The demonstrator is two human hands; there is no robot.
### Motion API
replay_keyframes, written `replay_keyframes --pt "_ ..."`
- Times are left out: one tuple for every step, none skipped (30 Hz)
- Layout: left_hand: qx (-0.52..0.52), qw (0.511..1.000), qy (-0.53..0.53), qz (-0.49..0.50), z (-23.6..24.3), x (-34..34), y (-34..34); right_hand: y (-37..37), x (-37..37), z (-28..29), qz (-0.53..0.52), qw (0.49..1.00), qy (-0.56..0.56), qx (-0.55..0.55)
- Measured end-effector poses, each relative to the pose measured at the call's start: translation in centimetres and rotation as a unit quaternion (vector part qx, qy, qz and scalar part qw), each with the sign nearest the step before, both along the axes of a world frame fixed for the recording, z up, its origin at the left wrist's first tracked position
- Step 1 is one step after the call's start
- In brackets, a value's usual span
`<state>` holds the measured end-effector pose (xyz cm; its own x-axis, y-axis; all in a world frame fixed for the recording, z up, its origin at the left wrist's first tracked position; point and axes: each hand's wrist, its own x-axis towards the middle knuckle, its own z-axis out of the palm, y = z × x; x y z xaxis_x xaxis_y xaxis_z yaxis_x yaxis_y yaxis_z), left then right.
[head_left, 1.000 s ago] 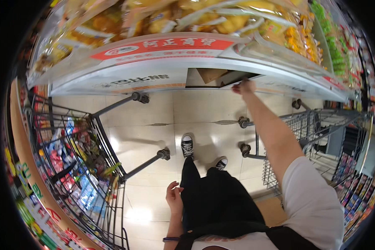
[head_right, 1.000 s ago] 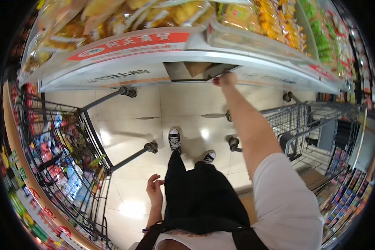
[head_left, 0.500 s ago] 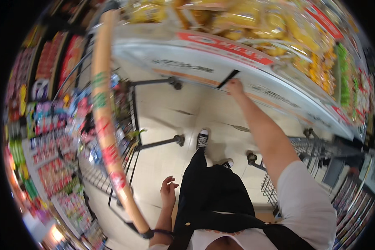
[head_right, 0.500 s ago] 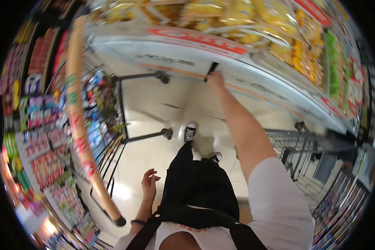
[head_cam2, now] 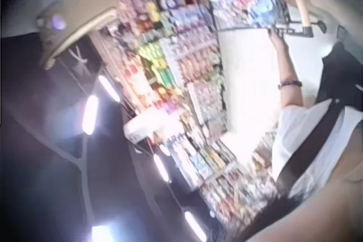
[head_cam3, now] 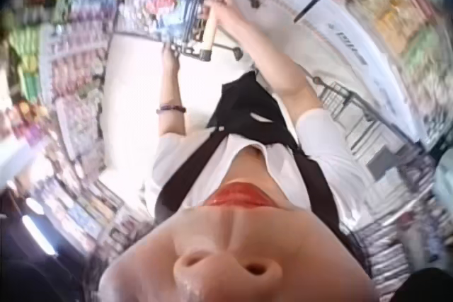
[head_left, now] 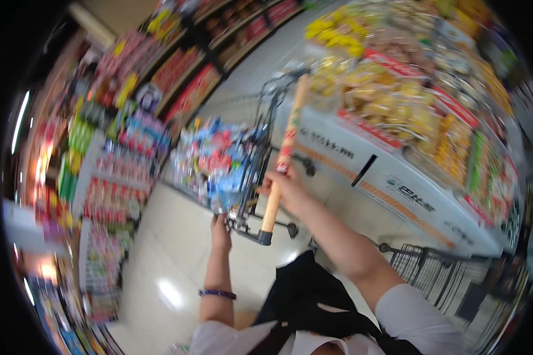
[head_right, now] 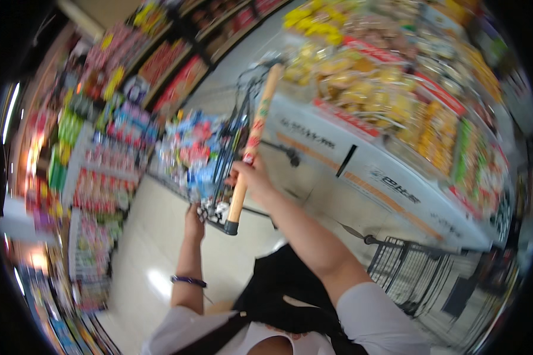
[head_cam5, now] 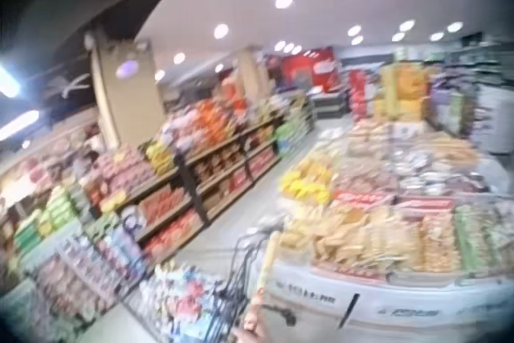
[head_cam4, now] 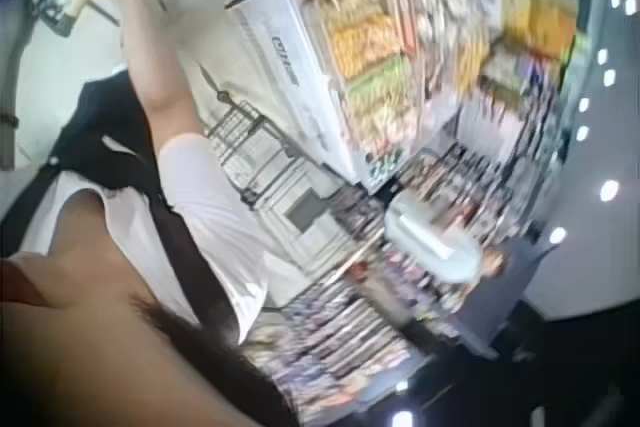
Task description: The person unpacks yellow-wrapped snack packs from a cardboard box and arranges them into a green tray on a supermarket shelf. They repeatedly transfer packs from the box to the tray, adjust the arrangement, and briefly handle a dark snack bag before returning to restocking.
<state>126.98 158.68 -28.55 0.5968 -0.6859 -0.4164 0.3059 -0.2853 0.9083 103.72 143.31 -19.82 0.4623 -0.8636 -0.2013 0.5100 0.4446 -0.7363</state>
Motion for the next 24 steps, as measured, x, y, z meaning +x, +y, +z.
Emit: replay_keyframes --pt "0.021 0.998 0.034 0.053 0.2 -0.5 -0.7 0.5 1.0 -0.5 -0.022 0.998 -0.043 0.05" --pt "0.031 0.999 0.004 0.029 0.3 -0.1 -0.6 1.0 1.8 -0.5 -0.034 0.996 -0.045 0.071" --pt "0.053 0.998 -0.035 0.023 1.2 -0.4 -0.5 1.5 2.1 -0.7 -0.043 0.993 -0.045 0.096" --pt "0.063 0.997 -0.049 -0.01 -0.2 1.7 0.9 2.5 2.7 -1.0 -0.041 0.994 -0.036 0.096" --pt "0.063 0.997 -0.035 0.012 -1.7 3.2 2.4 3.6 3.3 -0.8 -0.031 0.995 -0.025 0.097" --pt "0.081 0.996 -0.022 0.012 -1.6 2.8 3.1 4.9 3.0 -0.5 -0.032 0.993 -0.013 0.11" --pt "0.096 0.995 -0.011 0.01 -0.8 2.0 3.7 6.2 2.3 -0.4 -0.04 0.993 -0.013 0.106" --pt "0.09 0.996 -0.012 -0.018 -0.4 1.8 4.4 7.3 1.6 -0.2 -0.052 0.994 -0.012 0.097" --pt "0.087 0.995 -0.01 -0.042 0.0 1.5 5.5 8.9 0.6 0.2 -0.06 0.994 -0.008 0.092" --pt "0.103 0.992 -0.014 -0.071 0.9 0.8 6.4 10.4 -0.1 0.3 -0.072 0.993 -0.004 0.091" --pt "0.133 0.987 -0.009 -0.091 1.7 0.9 7.4 11.9 -0.7 0.3 -0.084 0.992 -0.001 0.091" --pt "0.132 0.988 0.002 -0.084 1.6 2.1 9.0 13.4 -0.9 0.4 -0.089 0.992 0.003 0.089" --pt "0.125 0.988 0.015 -0.086 1.3 3.3 9.8 14.6 -1.8 0.5 -0.086 0.993 0.0 0.085" --pt "0.121 0.99 0.021 -0.069 0.6 5.1 10.3 15.7 -2.4 1.4 -0.099 0.99 0.018 0.1" --pt "0.115 0.992 0.026 -0.054 -0.1 6.8 10.5 16.4 -3.1 0.9 -0.112 0.989 0.021 0.098" --pt "0.112 0.992 0.025 -0.051 -0.8 8.2 10.6 17.0 -3.5 1.3 -0.14 0.98 0.035 0.134" --pt "0.109 0.993 0.025 -0.046 -1.4 9.6 10.5 17.3 -4.4 1.1 -0.157 0.977 0.06 0.13" --pt "0.102 0.993 0.036 -0.052 -2.3 11.0 10.2 17.4 -5.4 0.7 -0.171 0.973 0.084 0.128" --pt "0.091 0.992 0.046 -0.073 -3.0 12.1 9.1 17.3 -6.5 0.5 -0.185 0.97 0.092 0.128" --pt "0.08 0.992 0.049 -0.086 -3.4 13.4 8.6 17.3 -7.7 -0.1 -0.191 0.969 0.091 0.129" --pt "0.073 0.991 0.056 -0.096 -3.6 14.8 8.4 17.3 -8.7 -0.7 -0.206 0.965 0.102 0.125" --pt "0.056 0.991 0.071 -0.103 -3.4 16.2 8.0 17.4 -9.8 -0.9 -0.22 0.961 0.112 0.122" --pt "0.033 0.99 0.089 -0.104 -2.6 17.6 8.1 17.8 -10.5 -0.1 -0.228 0.949 0.16 0.146" --pt "0.022 0.989 0.098 -0.108 -1.2 18.9 8.3 18.9 -11.2 1.0 -0.227 0.938 0.218 0.147"
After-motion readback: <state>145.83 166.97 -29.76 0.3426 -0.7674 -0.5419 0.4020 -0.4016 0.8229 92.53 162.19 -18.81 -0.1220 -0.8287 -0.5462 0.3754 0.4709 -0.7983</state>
